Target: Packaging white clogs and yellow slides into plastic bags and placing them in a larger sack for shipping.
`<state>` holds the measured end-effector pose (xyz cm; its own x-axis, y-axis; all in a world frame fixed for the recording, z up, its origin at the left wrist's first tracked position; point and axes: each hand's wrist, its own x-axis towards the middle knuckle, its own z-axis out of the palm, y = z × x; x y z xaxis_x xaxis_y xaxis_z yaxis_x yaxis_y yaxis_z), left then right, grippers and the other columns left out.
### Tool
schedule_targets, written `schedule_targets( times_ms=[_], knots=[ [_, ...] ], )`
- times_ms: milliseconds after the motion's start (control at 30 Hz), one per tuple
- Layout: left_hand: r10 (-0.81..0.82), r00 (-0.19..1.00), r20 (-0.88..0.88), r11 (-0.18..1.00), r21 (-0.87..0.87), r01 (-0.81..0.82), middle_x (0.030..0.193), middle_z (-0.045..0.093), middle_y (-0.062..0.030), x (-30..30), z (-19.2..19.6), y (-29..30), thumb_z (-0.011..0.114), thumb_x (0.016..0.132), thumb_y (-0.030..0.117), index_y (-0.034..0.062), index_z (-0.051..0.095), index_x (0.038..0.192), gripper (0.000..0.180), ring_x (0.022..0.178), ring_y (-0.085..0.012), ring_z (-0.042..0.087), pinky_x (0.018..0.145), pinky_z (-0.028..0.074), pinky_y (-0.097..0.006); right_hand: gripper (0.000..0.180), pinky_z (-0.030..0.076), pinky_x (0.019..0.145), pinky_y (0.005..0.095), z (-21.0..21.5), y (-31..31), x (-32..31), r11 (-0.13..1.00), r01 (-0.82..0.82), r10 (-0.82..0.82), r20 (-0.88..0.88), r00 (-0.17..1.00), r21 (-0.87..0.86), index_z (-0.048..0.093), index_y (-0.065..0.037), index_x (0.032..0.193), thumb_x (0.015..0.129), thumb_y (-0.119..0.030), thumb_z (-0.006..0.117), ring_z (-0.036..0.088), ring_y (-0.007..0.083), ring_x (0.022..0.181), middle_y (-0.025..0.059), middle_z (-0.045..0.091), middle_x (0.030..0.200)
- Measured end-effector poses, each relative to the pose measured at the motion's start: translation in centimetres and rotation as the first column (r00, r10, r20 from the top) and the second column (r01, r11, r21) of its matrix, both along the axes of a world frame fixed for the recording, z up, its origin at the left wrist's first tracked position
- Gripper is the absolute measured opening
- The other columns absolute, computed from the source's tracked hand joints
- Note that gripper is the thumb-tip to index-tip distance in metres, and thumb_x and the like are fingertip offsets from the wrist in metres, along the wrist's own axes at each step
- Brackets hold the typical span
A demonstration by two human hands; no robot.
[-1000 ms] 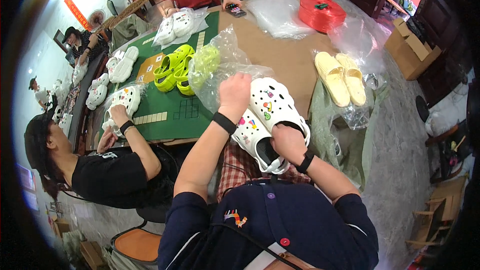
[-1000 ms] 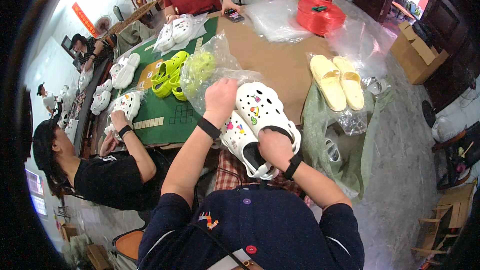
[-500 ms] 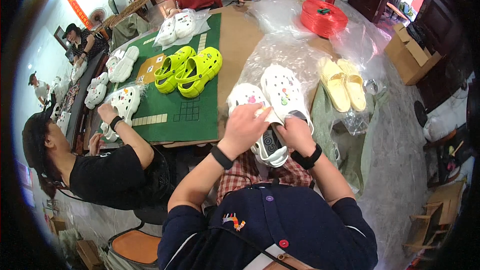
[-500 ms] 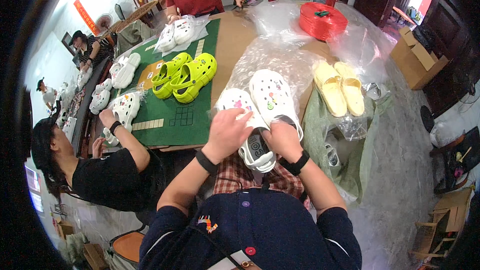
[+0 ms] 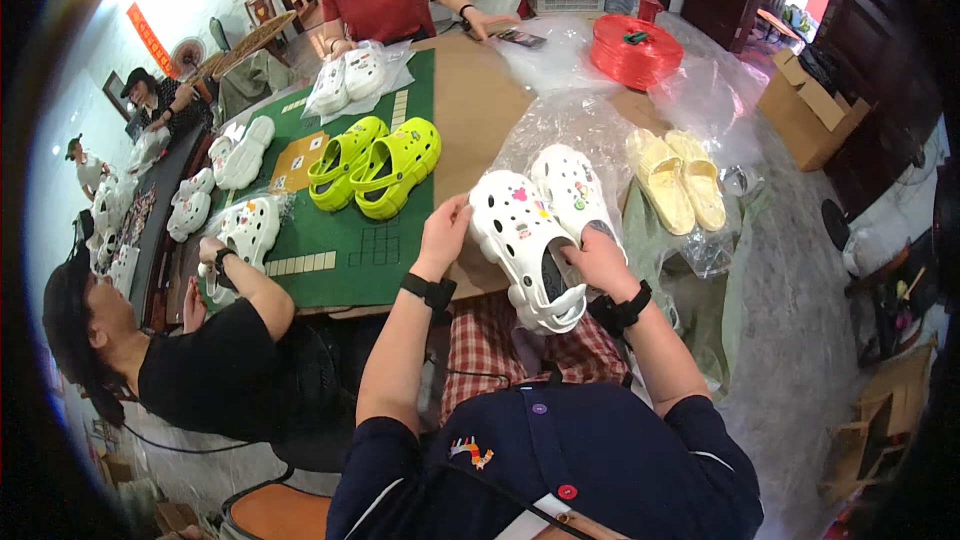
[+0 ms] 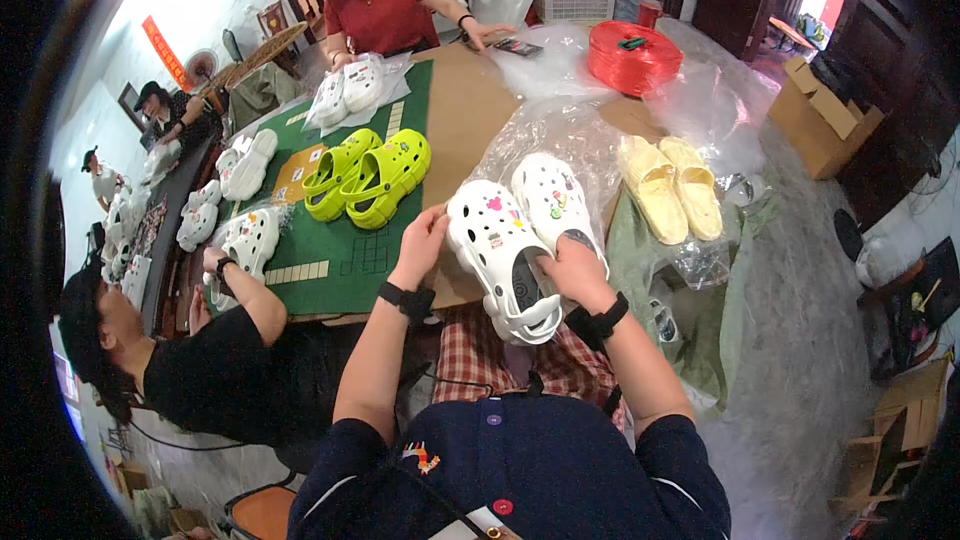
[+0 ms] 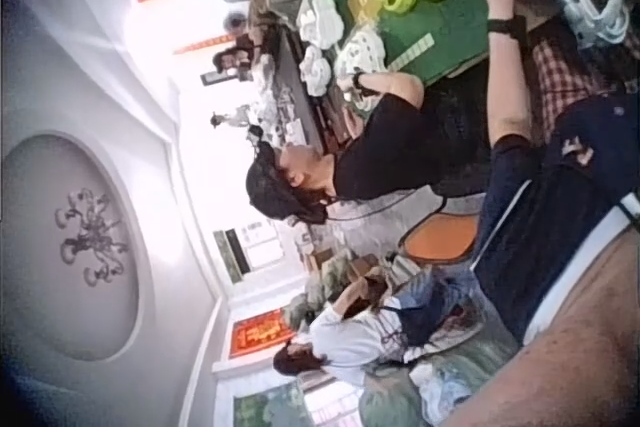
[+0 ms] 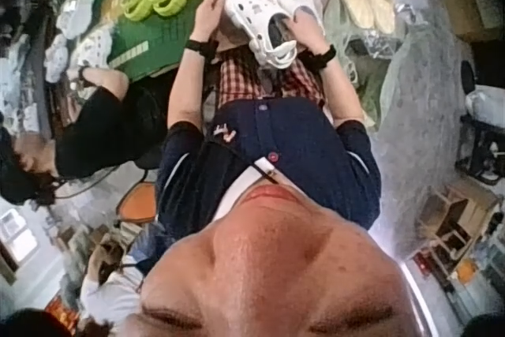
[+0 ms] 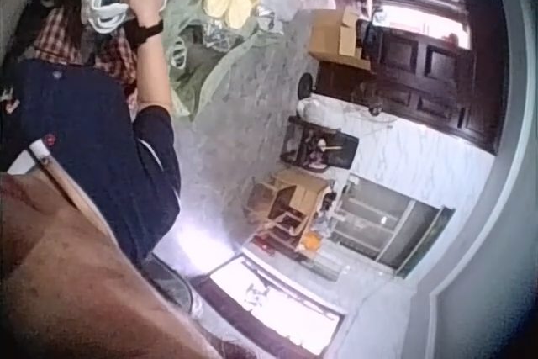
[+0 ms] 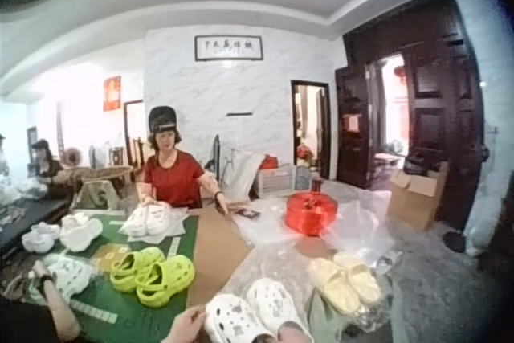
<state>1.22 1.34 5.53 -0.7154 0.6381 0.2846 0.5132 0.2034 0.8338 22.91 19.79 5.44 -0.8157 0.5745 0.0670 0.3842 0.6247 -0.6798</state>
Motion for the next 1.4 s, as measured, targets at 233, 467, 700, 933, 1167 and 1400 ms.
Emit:
schedule_targets(
  times_ms=[233,467,700,933,1167,1400],
  knots=[
    [0.011,0.942,-0.336,0.997,0.073,0.014,0.087,0.064,-0.0165,5.7,0.5,-3.5,0.057,0.088,0.007,0.0002,0.064,0.098,0.014,0.081,-0.0314,0.063,0.070,0.050,-0.037,0.029,0.049,0.075,0.0439,-0.6,2.0,-1.3,0.996,-0.080,0.074,-0.103,0.992,-0.048,0.068,-0.005,0.093,0.079,-0.030,0.063,0.062,0.0402,0.086,0.0241,0.065,0.091],
    [-0.054,0.975,-0.217,0.998,0.013,0.059,0.085,0.063,-0.0159,11.5,0.0,-6.6,0.060,0.087,0.002,-0.0004,0.063,0.100,0.014,0.077,-0.0294,0.063,0.068,0.050,-0.034,0.041,0.047,0.083,0.0478,-0.1,2.1,-5.6,0.997,0.073,-0.074,-0.066,0.995,-0.016,0.055,0.006,0.102,0.083,-0.030,0.062,0.059,0.0424,0.096,0.0290,0.062,0.097],
    [-0.102,0.952,-0.290,0.982,0.125,0.144,0.080,0.059,-0.0119,13.3,-0.3,-6.2,0.054,0.088,-0.003,-0.0019,0.060,0.096,0.010,0.066,-0.0186,0.063,0.061,0.049,-0.029,0.030,0.050,0.073,0.0483,1.2,-1.2,-8.0,0.922,0.078,-0.028,-0.136,0.990,0.380,0.057,0.003,0.092,0.083,-0.026,0.054,0.064,0.0394,0.081,0.0249,0.064,0.087],
    [0.060,0.976,-0.210,0.990,-0.109,-0.084,0.087,0.063,-0.0152,12.7,-3.0,-9.5,0.057,0.086,0.004,0.0035,0.062,0.093,0.009,0.081,-0.0341,0.062,0.069,0.049,-0.039,0.027,0.050,0.074,0.0476,-0.8,-0.2,-10.3,0.979,-0.035,0.041,-0.027,0.999,0.202,0.058,0.001,0.095,0.082,-0.023,0.052,0.064,0.0403,0.084,0.0245,0.064,0.087],
    [0.118,0.966,-0.229,0.905,-0.376,-0.199,0.076,0.064,-0.0151,9.2,-3.8,-11.2,0.055,0.089,0.016,0.0072,0.059,0.095,0.011,0.075,-0.0349,0.063,0.064,0.049,-0.043,0.030,0.050,0.073,0.0471,-0.4,0.1,-9.4,0.971,-0.036,0.044,-0.028,0.999,0.234,0.060,-0.001,0.093,0.077,-0.027,0.060,0.063,0.0398,0.083,0.0222,0.065,0.086],
    [-0.291,0.955,0.056,0.827,-0.487,0.280,0.084,0.065,-0.0198,12.7,-5.3,-9.2,0.055,0.088,0.015,0.0033,0.055,0.094,0.012,0.081,-0.0364,0.064,0.070,0.050,-0.043,0.021,0.052,0.074,0.0446,1.1,-0.8,-9.7,0.991,0.006,-0.011,0.036,0.999,0.136,0.065,-0.001,0.084,0.075,-0.019,0.061,0.065,0.0383,0.085,0.0244,0.065,0.086]
  ],
)
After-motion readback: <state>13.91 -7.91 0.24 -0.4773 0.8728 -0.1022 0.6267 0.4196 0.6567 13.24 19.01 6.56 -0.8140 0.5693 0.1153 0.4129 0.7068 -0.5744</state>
